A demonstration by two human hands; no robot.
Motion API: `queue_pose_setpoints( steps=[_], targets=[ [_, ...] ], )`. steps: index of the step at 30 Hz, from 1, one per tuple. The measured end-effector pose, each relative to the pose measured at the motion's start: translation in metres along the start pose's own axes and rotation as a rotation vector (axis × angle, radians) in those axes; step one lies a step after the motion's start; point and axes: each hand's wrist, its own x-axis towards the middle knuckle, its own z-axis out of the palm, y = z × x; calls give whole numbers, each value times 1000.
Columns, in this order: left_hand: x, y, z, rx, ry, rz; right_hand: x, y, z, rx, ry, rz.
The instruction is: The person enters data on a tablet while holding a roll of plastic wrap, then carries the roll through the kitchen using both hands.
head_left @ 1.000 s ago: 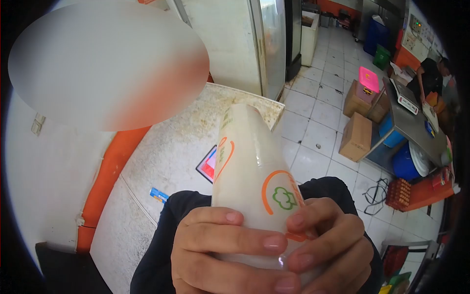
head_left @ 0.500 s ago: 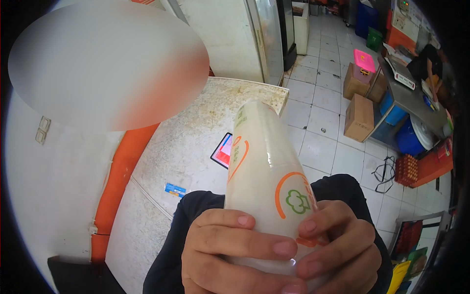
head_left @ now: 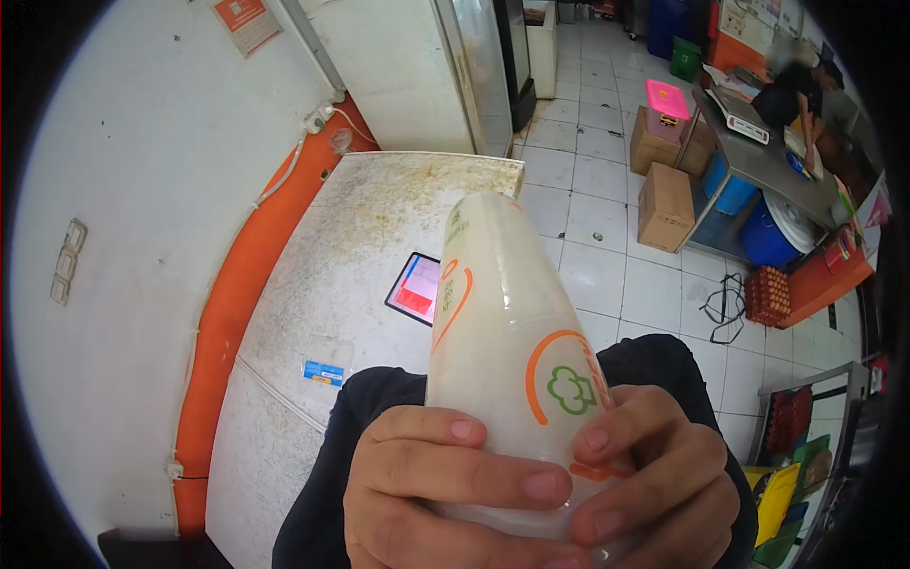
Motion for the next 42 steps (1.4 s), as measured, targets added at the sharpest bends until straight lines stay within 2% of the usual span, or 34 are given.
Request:
queue_pose_setpoints(
  steps=[2,4,7,9,13,16,17,21,23,25,29,36,38,40,42],
  targets=[
    [-1,1,-2,2,0,-15,6,-4,-4,36,63,39],
    [1,3,-1,-3,-33,-38,2,-6,8,-52,103,-5],
    [-1,-2,7,-51,-5,7,-1,8,1,-25,56,-192],
    [-4,0,11,-48,-1,-7,1,8,-12,-1,-24,-219],
    [-6,-1,24,-78,-2,6,9,-18,-33,-58,-77,-33],
    [-20,17,60,-133,392,-227,17,-34,-45,-106,-19,81],
    [-21,18,65,-139,389,-229,19,-37,-50,-114,-4,99],
    [-21,13,76,-196,159,-94,25,-48,-71,-113,28,102],
    [-17,11,80,-146,-112,32,31,-53,-85,-98,27,81],
    [-17,27,101,-42,-26,-99,36,-60,-98,-85,58,78],
    [-29,13,135,-238,-179,123,56,-77,-133,-88,50,124],
    [-40,13,218,-430,-231,252,88,-113,-206,-204,36,10],
    [-46,25,245,-375,-174,153,95,-120,-227,-239,-5,-63],
    [-53,53,262,-188,-93,-86,100,-119,-244,-253,-71,-185],
    [-58,56,273,-209,-113,-108,108,-119,-260,-237,-146,-252]
  ],
)
